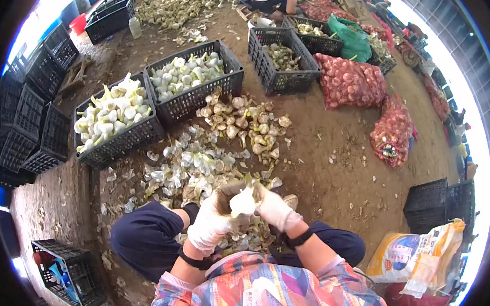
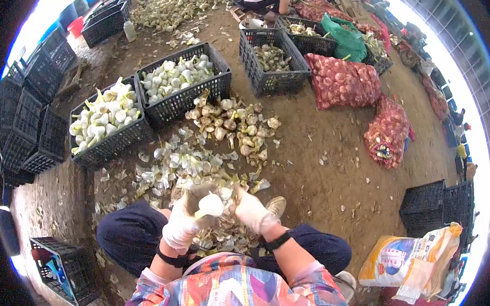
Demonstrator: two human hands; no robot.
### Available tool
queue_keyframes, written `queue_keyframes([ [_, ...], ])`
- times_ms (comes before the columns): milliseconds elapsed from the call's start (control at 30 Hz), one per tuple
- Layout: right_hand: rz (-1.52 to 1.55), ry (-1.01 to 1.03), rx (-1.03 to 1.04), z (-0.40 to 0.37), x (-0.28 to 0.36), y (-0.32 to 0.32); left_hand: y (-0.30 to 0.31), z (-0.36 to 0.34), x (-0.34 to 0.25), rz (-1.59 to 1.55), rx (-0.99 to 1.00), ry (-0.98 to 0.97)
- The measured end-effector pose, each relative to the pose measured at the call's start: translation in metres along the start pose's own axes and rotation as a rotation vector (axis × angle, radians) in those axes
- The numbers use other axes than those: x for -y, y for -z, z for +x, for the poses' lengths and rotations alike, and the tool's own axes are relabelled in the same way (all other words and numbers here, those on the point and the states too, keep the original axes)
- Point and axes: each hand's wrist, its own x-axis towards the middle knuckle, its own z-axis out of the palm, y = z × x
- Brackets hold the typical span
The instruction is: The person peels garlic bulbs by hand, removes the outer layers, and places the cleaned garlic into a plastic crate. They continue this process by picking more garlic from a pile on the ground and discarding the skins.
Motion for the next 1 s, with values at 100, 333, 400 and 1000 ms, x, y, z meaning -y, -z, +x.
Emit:
queue_keyframes([
  [100,0.711,-0.047,0.231,-0.031,0.042,0.019,0.018,0.009,0.022,0.17,-0.104,-0.122],
  [333,0.774,-0.077,0.106,-0.046,0.083,0.031,0.012,0.017,0.023,0.939,-0.163,-0.339],
  [400,0.651,0.151,0.053,-0.046,0.072,0.025,0.021,0.016,0.023,0.952,-0.192,-0.281],
  [1000,1.225,-0.178,0.398,-0.011,0.027,0.004,0.048,0.043,0.047,0.158,-0.426,0.039],
])
